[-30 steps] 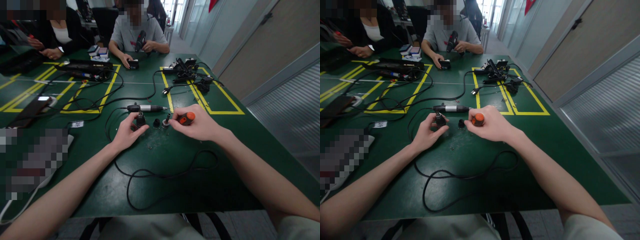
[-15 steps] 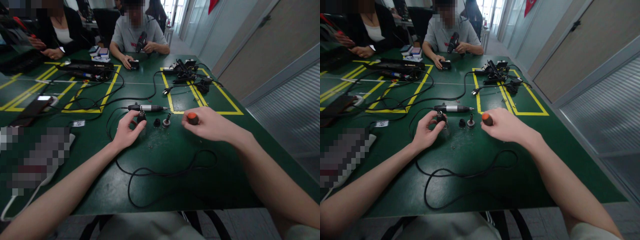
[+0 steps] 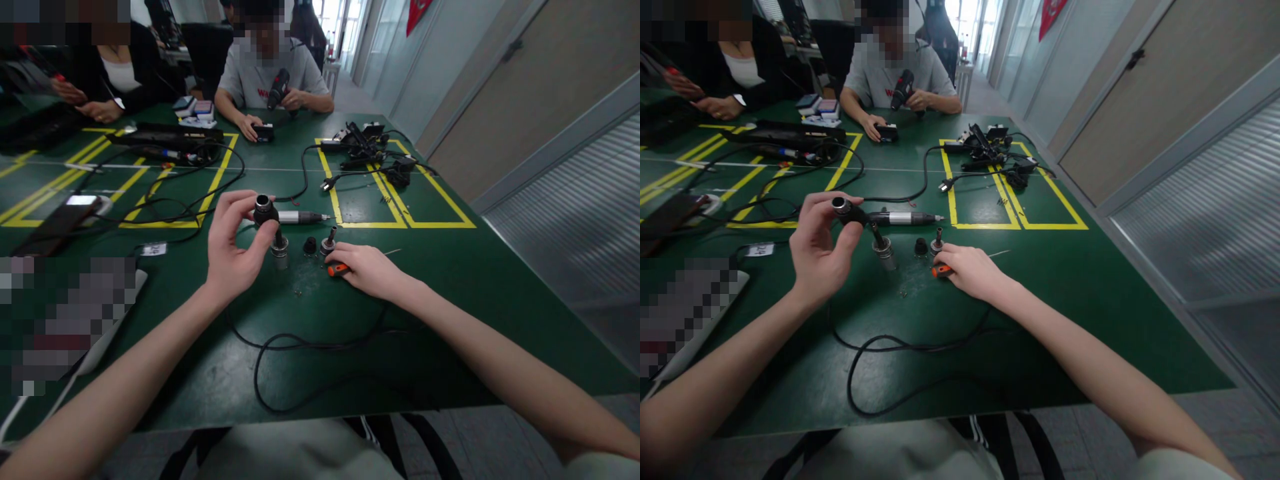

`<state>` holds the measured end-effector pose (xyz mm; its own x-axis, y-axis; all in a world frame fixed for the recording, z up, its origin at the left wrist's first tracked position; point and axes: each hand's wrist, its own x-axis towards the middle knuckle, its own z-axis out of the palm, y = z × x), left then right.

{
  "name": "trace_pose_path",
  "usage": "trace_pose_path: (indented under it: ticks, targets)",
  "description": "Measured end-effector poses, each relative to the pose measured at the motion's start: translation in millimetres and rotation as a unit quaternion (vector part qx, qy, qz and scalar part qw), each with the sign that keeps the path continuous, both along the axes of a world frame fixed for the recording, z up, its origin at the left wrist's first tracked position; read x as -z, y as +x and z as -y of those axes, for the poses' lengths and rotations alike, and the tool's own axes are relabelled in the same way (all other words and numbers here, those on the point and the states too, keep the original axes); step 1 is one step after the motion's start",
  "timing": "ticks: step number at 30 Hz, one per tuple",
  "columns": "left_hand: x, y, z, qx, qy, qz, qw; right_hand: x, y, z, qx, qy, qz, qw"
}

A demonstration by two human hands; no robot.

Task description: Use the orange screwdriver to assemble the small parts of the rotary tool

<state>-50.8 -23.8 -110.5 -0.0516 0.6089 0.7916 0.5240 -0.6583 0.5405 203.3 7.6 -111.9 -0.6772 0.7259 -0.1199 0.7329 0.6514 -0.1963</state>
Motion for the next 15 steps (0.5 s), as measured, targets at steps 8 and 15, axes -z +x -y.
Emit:
trace_pose_path:
  ticks: [8,15]
  targets:
    - [-11.4,6,39,0.044,-0.006,-0.071,0.996,21.2,-1,-3,-0.031,0.022,-0.052,0.998]
    - [24.8,-11,56,0.171,-0.141,-0.201,0.954,29.2,0,1,-0.037,0.016,-0.085,0.996]
